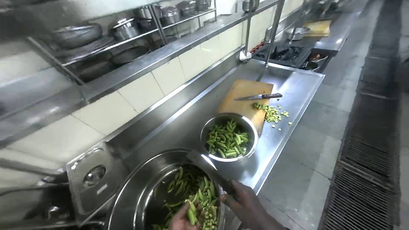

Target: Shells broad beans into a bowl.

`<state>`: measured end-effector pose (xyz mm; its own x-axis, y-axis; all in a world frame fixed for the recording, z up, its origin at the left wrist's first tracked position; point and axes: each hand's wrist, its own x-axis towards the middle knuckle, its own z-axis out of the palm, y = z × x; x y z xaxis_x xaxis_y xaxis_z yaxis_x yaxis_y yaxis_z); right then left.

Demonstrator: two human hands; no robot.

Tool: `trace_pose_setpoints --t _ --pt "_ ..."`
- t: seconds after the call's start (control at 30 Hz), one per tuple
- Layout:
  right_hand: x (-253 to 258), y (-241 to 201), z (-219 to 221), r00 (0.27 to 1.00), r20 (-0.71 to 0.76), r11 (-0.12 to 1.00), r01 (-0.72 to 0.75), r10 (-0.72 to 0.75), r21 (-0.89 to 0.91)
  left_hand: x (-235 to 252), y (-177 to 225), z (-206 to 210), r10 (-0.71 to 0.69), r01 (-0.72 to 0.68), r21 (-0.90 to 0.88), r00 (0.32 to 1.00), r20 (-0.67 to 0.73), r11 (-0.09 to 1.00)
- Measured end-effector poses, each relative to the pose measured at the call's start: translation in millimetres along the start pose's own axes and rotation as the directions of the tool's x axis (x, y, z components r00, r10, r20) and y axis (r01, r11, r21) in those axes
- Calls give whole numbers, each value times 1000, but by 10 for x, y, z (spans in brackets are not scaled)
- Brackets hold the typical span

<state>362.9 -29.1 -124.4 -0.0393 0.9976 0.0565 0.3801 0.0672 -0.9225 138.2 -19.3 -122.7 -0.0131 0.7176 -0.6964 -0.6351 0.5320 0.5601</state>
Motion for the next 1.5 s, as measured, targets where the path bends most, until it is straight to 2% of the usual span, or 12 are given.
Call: trace_pose_setpoints --t 0.13,0.27,0.47,0.57,0.67,0.87,0.93,1.03,1.13,1.23,1.4,1.5 --pt "9 92 -120 986 -166 996 0 14 86 204 242 896 119 -146 68 944 308 987" --pt "42 52 -224 961 -274 989 56 -17 137 333 276 1352 129 -193 182 940 315 964" --pt "-20 74 -336 942 -328 983 -6 67 184 346 347 667 68 -176 262 925 374 949" --pt "-55 115 -289 954 -273 979 -68 120 194 372 655 201 213 -327 367 924 317 871" --pt "-47 98 -205 968 -229 983 -64 103 174 604 947 -185 448 -446 654 876 179 611" --pt "84 -159 12 993 -119 988 26 -8 152 1198 674 -955 458 -100 991 879 130 -89" --pt "130 -224 103 999 -50 991 15 -9 130 1457 495 -1105 507 -63 978 848 156 -196" --pt "193 -302 304 982 124 956 -169 143 241 1329 543 -860 481 0 988 874 76 -155" --pt "231 -254 535 915 253 877 -382 315 291 1305 527 -779 438 -97 982 885 160 -164" --pt "246 -226 629 902 226 868 -420 368 264 1369 452 -775 395 -194 962 882 257 -192" --pt "256 -245 684 904 151 872 -427 401 240 1022 580 -543 65 -62 996 996 66 -67" --pt "225 -278 754 914 128 892 -404 384 202 927 543 -540 241 -179 977 949 203 -115"
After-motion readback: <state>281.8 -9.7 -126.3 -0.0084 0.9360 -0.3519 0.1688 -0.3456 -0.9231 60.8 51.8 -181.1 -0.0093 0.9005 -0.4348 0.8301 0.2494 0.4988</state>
